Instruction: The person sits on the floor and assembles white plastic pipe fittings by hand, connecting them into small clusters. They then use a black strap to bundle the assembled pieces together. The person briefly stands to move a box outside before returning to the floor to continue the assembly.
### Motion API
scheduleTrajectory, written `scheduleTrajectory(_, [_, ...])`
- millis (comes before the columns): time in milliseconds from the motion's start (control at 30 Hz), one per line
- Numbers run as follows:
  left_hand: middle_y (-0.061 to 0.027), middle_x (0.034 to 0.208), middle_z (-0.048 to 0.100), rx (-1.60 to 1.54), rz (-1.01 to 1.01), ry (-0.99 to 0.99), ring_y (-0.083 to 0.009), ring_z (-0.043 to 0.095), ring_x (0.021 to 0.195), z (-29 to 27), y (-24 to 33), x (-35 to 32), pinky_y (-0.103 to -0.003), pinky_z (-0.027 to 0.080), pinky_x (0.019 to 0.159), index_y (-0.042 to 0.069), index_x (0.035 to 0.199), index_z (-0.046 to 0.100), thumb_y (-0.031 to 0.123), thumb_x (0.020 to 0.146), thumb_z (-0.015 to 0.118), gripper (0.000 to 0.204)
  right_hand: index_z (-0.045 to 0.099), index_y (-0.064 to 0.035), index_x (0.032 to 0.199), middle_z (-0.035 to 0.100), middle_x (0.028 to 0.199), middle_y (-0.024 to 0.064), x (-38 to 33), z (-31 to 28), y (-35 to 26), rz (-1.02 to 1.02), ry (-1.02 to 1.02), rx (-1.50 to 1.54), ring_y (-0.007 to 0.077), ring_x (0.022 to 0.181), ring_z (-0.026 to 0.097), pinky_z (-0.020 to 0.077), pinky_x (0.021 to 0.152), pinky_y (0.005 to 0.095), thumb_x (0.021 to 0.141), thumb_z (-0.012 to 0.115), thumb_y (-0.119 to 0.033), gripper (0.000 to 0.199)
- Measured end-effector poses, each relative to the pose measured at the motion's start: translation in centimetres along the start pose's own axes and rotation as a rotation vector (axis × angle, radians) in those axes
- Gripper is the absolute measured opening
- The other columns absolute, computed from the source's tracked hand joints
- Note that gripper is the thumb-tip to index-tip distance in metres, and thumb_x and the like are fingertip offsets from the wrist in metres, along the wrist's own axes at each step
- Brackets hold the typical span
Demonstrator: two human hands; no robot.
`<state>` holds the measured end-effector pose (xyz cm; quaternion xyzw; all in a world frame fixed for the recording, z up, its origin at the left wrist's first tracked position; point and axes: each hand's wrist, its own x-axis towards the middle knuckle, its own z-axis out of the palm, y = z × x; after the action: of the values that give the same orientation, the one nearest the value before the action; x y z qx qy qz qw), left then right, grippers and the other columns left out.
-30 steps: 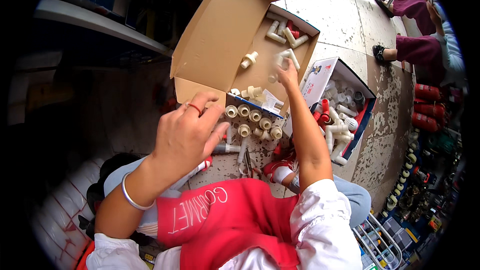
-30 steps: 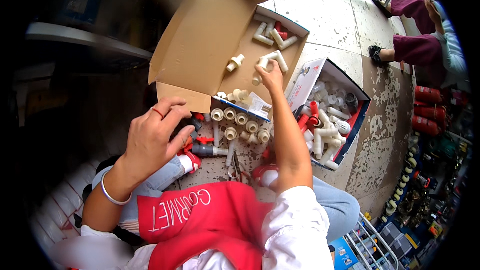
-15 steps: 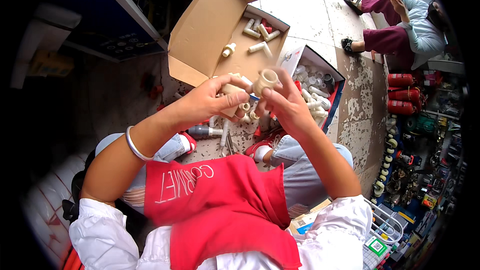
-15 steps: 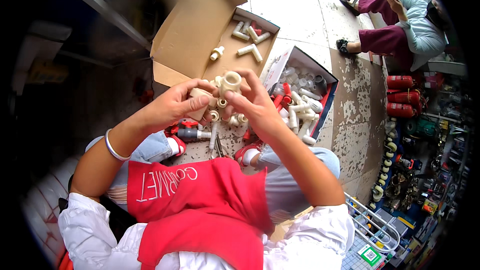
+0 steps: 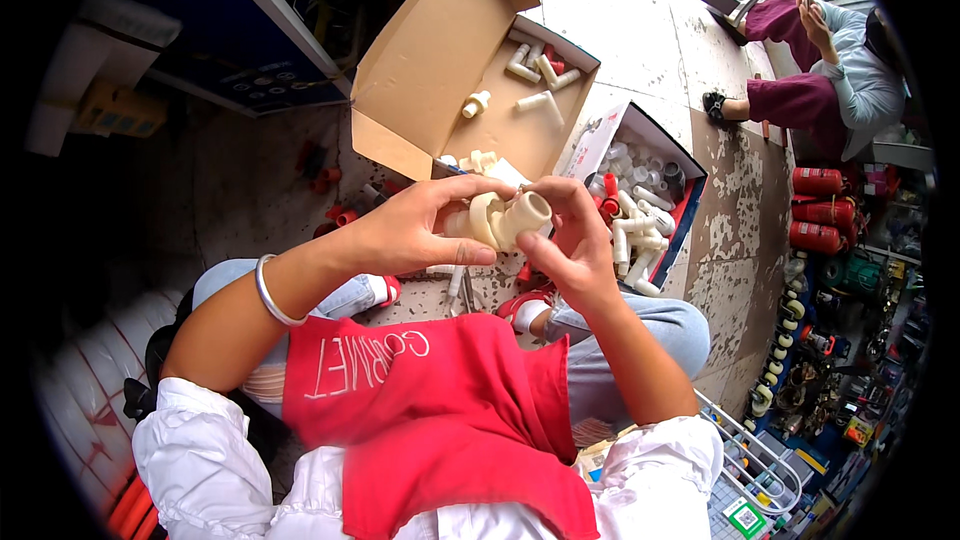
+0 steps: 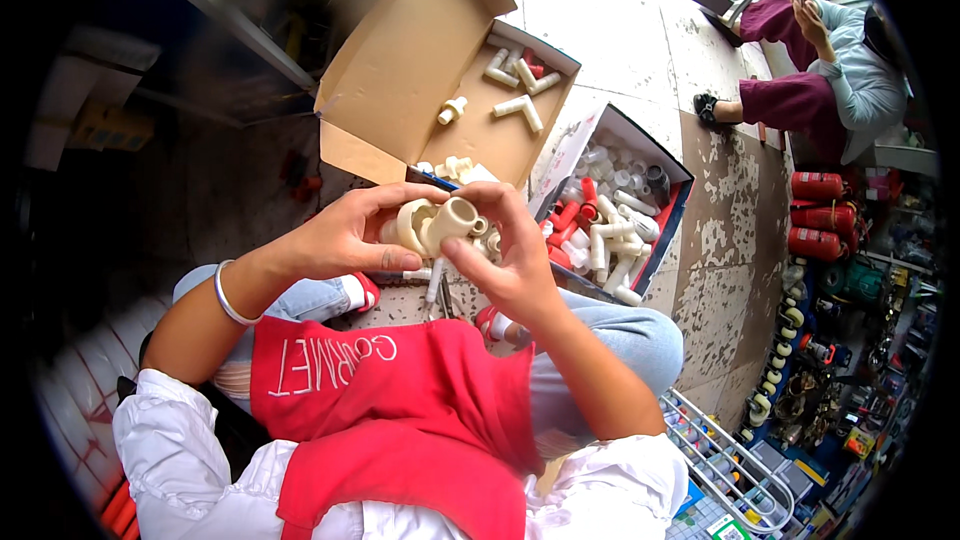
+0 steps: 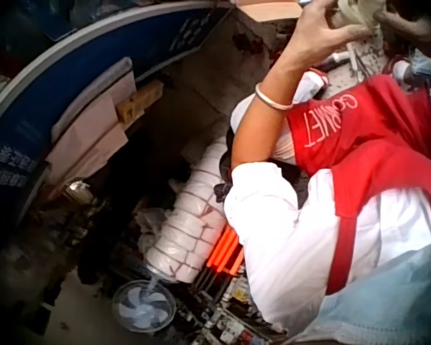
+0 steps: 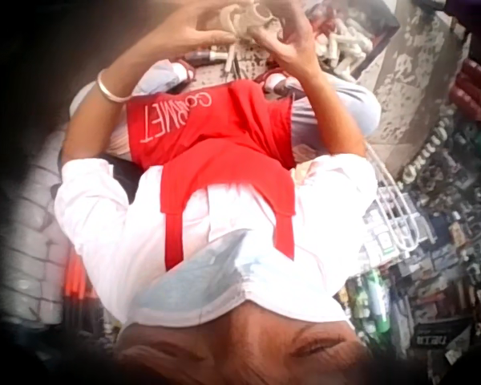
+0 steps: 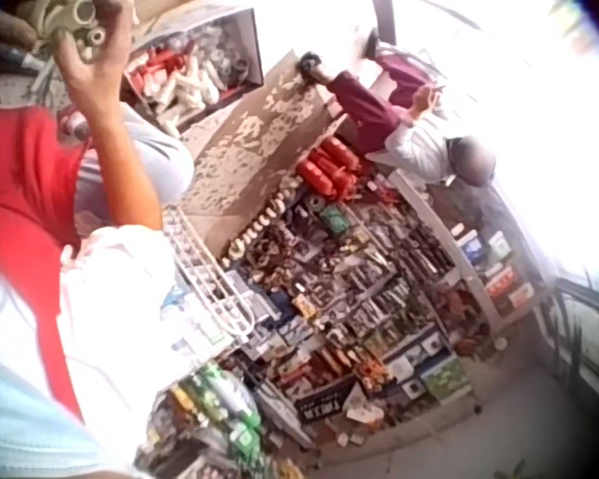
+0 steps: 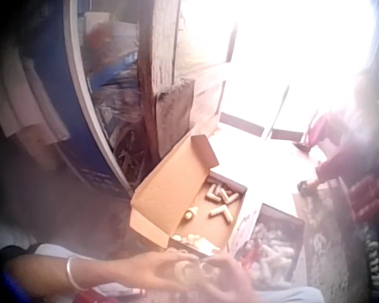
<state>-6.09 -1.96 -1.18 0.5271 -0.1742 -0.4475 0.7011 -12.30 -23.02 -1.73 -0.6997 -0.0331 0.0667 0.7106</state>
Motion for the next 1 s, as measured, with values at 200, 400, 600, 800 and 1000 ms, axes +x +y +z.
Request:
scheduleTrajectory(200, [-0.0096,0.115,0.057,0.096,-0.06,-0.018,-0.0148,0.056,0.105,-0.5,-0.6,0.3,-0.029,0.047,0.091,0.0,0.126,0.048,0.016,0.08,0.076,0.056,0.048,-0.001,0.118,0.054,0.112,0.0113,-0.3,-0.6,0.1,-0.121,-0.09,-0.134,0.0206,0.106,0.056,0.0443,0.094,0.0331,0.076,0.068,0.006,0.047])
scheduleTrajectory(400, [-0.009,0.115,0.057,-0.047,-0.153,-0.059,-0.0142,0.056,0.104,-0.7,-0.5,0.6,-0.029,0.048,0.091,-0.002,0.128,0.047,0.013,0.081,0.075,0.057,0.058,-0.0057,0.115,0.058,0.109,0.0121,-0.2,-0.9,-1.3,-0.35,-0.101,-0.472,0.0278,0.092,0.062,0.0516,0.077,0.0363,0.073,0.074,0.001,0.046])
scheduleTrajectory(600, [-0.0089,0.115,0.057,-0.136,-0.272,-0.147,-0.0144,0.055,0.106,-0.9,1.0,0.0,-0.026,0.046,0.092,-0.003,0.13,0.047,0.016,0.083,0.073,0.057,0.06,-0.0056,0.109,0.063,0.103,0.0113,-0.4,-1.0,-1.1,-0.533,-0.109,-0.47,0.0272,0.089,0.064,0.0542,0.076,0.0349,0.071,0.078,-0.004,0.042])
scheduleTrajectory(800, [-0.0087,0.116,0.056,-0.174,-0.246,-0.138,-0.0146,0.055,0.106,-0.8,0.7,0.1,-0.027,0.046,0.092,-0.002,0.131,0.046,0.015,0.081,0.075,0.06,0.059,-0.0048,0.107,0.063,0.102,0.0123,-0.7,-0.5,-0.7,-0.566,-0.065,-0.456,0.0271,0.087,0.066,0.0558,0.07,0.0341,0.072,0.078,-0.004,0.04])
scheduleTrajectory(1000, [-0.0094,0.119,0.055,-0.065,-0.183,-0.123,-0.0175,0.055,0.111,-0.7,0.2,0.3,-0.031,0.046,0.097,0.0,0.134,0.044,0.012,0.075,0.08,0.07,0.059,-0.0059,0.107,0.063,0.1,0.0112,-0.9,-0.4,0.1,-0.615,-0.02,-0.546,0.0259,0.081,0.066,0.0543,0.064,0.0333,0.072,0.078,-0.009,0.04])
